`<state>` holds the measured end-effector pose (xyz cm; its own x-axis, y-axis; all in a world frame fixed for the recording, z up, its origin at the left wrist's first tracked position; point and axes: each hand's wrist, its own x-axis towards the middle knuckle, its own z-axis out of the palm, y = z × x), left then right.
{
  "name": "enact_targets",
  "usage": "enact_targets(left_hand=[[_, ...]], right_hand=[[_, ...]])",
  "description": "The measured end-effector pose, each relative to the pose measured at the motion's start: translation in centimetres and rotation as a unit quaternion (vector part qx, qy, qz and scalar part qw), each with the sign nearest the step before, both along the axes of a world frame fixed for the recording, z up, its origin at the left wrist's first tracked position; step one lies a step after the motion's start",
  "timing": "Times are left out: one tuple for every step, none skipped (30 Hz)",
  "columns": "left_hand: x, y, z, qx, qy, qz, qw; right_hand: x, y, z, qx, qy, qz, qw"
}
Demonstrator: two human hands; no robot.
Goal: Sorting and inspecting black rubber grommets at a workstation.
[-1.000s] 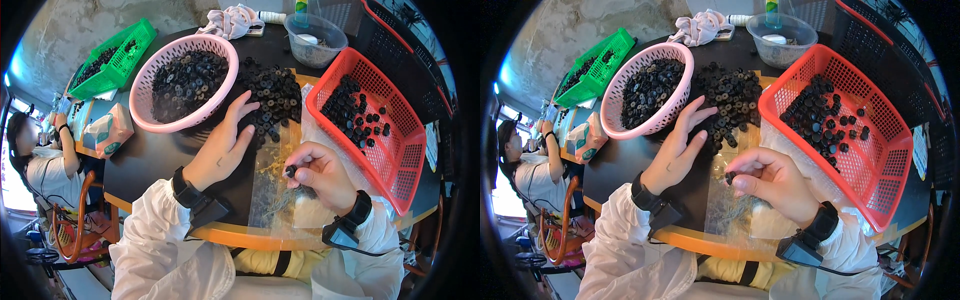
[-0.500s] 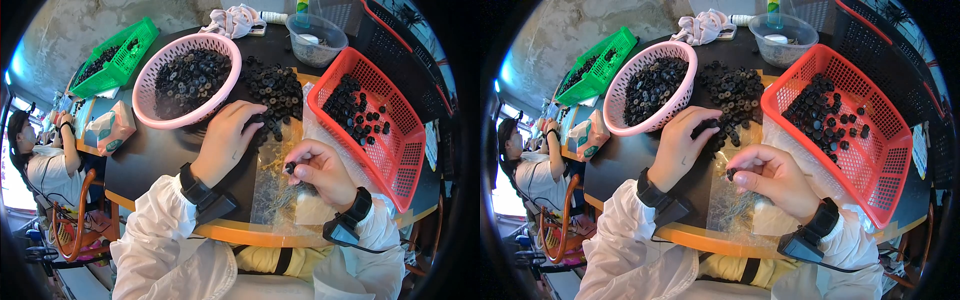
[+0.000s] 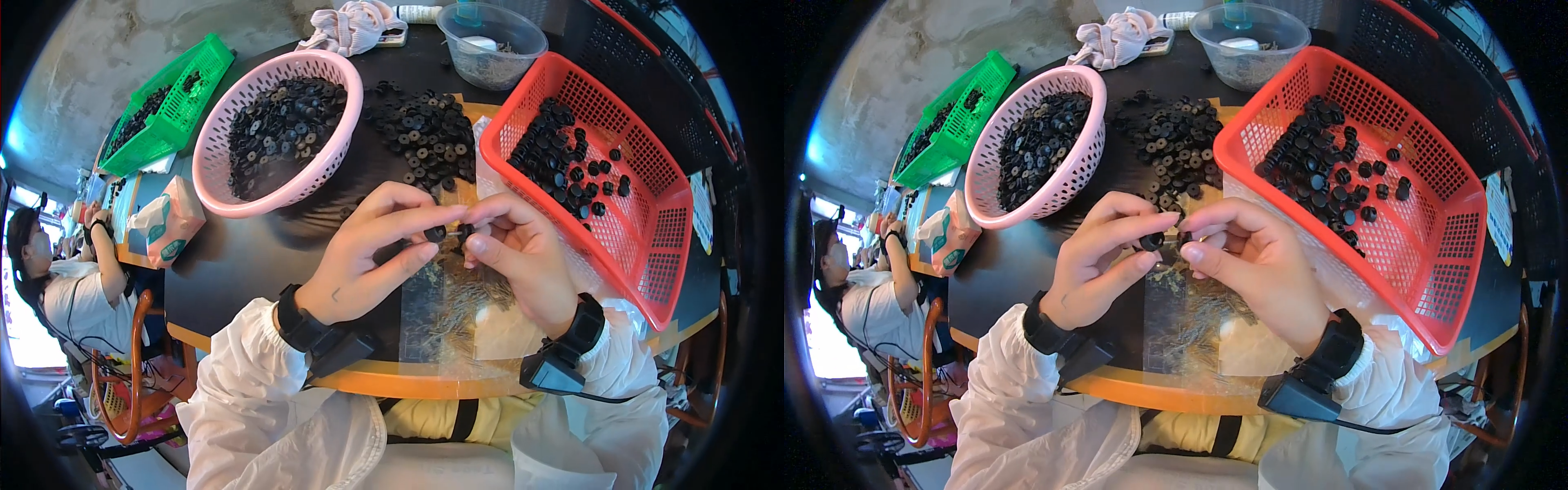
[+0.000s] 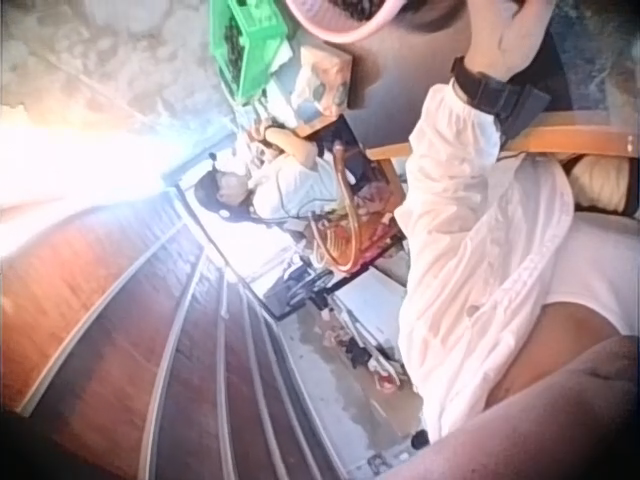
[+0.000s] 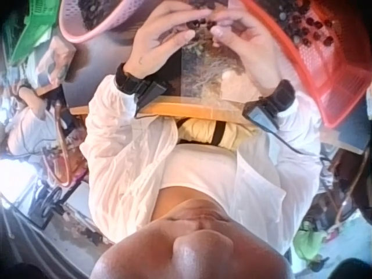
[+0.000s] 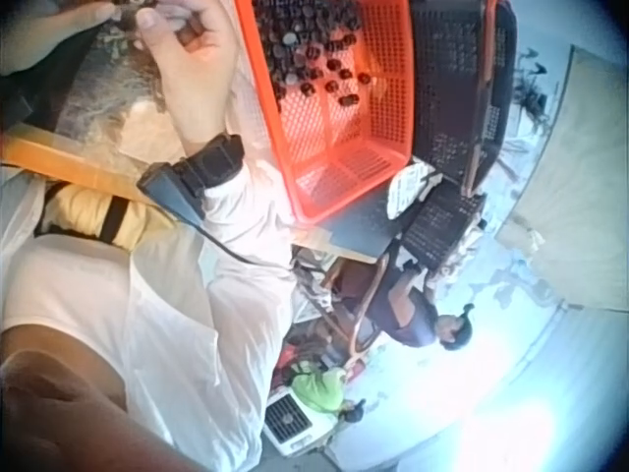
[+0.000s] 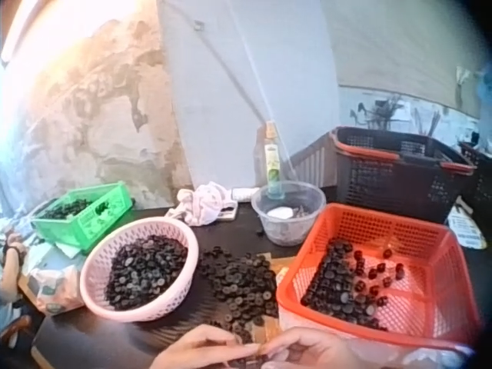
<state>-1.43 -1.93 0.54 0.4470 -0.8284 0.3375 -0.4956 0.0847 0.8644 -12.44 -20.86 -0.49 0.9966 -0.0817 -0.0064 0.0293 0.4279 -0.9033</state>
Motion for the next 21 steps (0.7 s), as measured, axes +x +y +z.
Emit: enact_targets(left_hand=[[0.3,0.0,-0.2,0.002,-0.035,-0.021,0.999],[0.2,0.1,-0.3,0.004,-0.033,-0.025,0.999],[0.0,0.2,-0.3,0.002,-0.006,-0.033,0.999],[-0.1,0.1,-0.4,-0.001,0.022,-0.041,0.999],[-0.1,-0.1,-0.6,-0.017,0.011,-0.046,0.999],[-0.3,-0.3,-0.8,-0.017,0.013,-0.050,0.999],[-0.6,-0.4,-0.9,-0.042,0.082,-0.037,0.995],[-1.0,-0.5,-0.9,-0.068,0.150,-0.023,0.986],[-1.3,-0.5,-1.0,-0.085,0.201,-0.005,0.976],[-1.2,-0.4,-1.2,-0.085,0.201,-0.005,0.976],[-0.8,-0.3,-1.6,-0.091,0.148,-0.004,0.985],[-0.6,-0.3,-1.8,-0.098,0.095,-0.003,0.991],[-0.4,-0.3,-1.6,-0.099,0.058,0.008,0.993],[-0.3,-0.2,-1.5,-0.099,0.056,0.009,0.993],[-0.1,-0.2,-1.5,-0.094,0.029,0.017,0.995],[-0.1,-0.2,-1.5,-0.090,0.002,0.025,0.996],[-0.2,-0.3,-1.2,-0.088,-0.006,0.038,0.995],[-0.1,-0.3,-1.1,-0.088,-0.006,0.038,0.995],[-0.1,-0.2,-1.1,-0.082,-0.013,0.038,0.996],[-0.1,-0.2,-1.0,-0.075,-0.021,0.038,0.996],[-0.1,-0.2,-0.9,-0.074,-0.020,0.039,0.996]], right_hand=[[0.0,0.1,-0.1,0.003,0.001,-0.004,1.000],[-0.1,0.2,-0.2,0.006,-0.006,-0.008,1.000],[-0.1,0.3,-0.2,0.009,-0.014,-0.011,1.000],[-0.1,0.3,-0.3,0.010,-0.012,-0.015,1.000],[-0.1,0.3,-0.3,-0.008,-0.014,-0.017,1.000],[-0.2,0.3,-0.3,-0.026,-0.016,-0.019,0.999],[-0.1,0.3,-0.2,-0.024,-0.016,-0.019,0.999],[-0.1,0.3,0.0,-0.031,-0.005,-0.015,0.999],[-0.1,0.3,0.1,-0.039,0.007,-0.012,0.999],[-0.1,0.3,0.2,-0.039,0.007,-0.012,0.999],[-0.2,0.3,0.2,-0.045,0.004,-0.013,0.999],[-0.3,0.3,0.2,-0.050,0.001,-0.014,0.999],[-0.3,0.3,0.2,-0.051,-0.001,-0.013,0.999],[-0.4,0.4,0.2,-0.088,-0.014,-0.020,0.996],[-0.4,0.5,0.2,-0.124,-0.027,-0.027,0.991],[-0.4,0.5,0.1,-0.125,-0.027,-0.027,0.991],[-0.4,0.5,0.1,-0.138,-0.036,-0.027,0.989],[-0.4,0.5,0.1,-0.150,-0.045,-0.028,0.987],[-0.4,0.6,0.1,-0.150,-0.044,-0.026,0.987],[-0.4,0.6,0.0,-0.156,-0.044,-0.031,0.986],[-0.4,0.6,0.0,-0.162,-0.044,-0.037,0.985]])
